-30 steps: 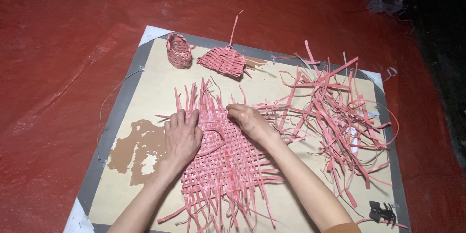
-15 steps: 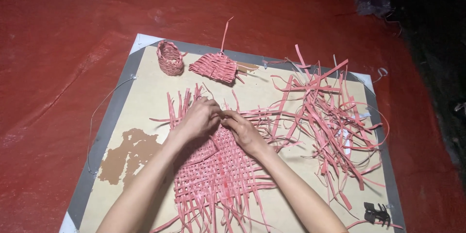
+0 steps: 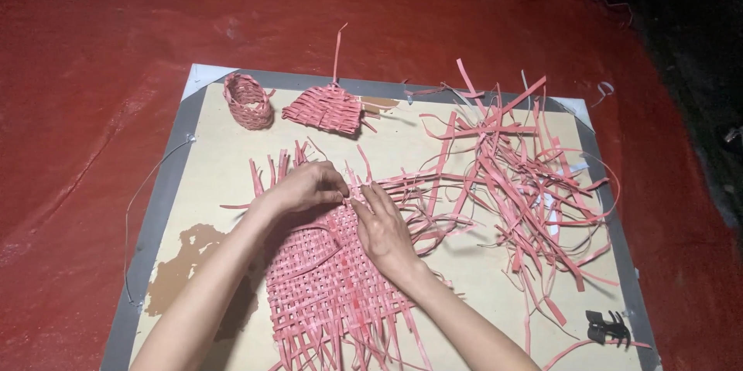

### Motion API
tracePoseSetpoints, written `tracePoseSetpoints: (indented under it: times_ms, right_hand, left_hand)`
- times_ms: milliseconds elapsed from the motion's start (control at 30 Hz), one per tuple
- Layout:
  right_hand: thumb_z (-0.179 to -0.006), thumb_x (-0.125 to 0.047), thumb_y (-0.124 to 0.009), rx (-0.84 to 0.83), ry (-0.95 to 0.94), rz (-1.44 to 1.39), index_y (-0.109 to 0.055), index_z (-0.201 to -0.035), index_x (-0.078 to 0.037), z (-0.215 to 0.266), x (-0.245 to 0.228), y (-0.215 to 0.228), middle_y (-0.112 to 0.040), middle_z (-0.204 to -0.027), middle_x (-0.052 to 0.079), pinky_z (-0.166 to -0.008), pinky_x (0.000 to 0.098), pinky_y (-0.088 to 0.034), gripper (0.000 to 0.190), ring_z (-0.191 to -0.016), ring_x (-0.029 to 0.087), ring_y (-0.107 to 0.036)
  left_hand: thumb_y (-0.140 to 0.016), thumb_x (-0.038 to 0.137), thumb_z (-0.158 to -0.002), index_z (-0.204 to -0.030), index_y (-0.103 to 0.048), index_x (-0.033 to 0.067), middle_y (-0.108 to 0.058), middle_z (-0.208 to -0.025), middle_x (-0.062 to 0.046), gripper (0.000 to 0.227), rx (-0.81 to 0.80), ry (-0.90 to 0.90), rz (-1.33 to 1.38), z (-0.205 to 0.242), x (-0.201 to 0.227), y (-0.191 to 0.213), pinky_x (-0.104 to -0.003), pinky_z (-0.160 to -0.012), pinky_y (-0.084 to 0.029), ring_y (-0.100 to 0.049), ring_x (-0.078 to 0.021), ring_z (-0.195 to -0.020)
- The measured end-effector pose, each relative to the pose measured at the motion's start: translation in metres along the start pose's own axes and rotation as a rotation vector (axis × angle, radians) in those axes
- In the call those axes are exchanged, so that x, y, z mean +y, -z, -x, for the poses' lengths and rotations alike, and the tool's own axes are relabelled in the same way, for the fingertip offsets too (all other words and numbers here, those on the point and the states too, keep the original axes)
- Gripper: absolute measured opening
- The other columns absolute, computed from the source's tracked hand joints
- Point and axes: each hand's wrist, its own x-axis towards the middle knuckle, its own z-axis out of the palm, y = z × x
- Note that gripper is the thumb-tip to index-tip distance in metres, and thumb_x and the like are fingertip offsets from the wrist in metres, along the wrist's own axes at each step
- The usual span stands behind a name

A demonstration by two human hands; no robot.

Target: Weaving pink plastic strips into a rectangular mat on a flat board

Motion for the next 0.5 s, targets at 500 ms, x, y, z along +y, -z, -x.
tracePoseSetpoints:
  times_ms: [500]
  right_hand:
    - [-0.073, -0.002, -0.045, 0.045, -0.02, 0.031, -0.055, -0.104, -0.001, 0.014, 0.003, -0.016, -0.048, -0.116, 0.02, -0.096, 0.0413, -0.03, 0.033, -0.117, 0.035, -0.037]
  left_hand:
    - [-0.072, 0.027, -0.058, -0.066, -0.065, 0.0213, -0.065, -0.068, 0.0, 0.011, -0.422, 0.197, -0.158, -0.063, -0.043, -0.014, -0.029, -0.067, -0.047, -0.062, -0.0192, -0.074]
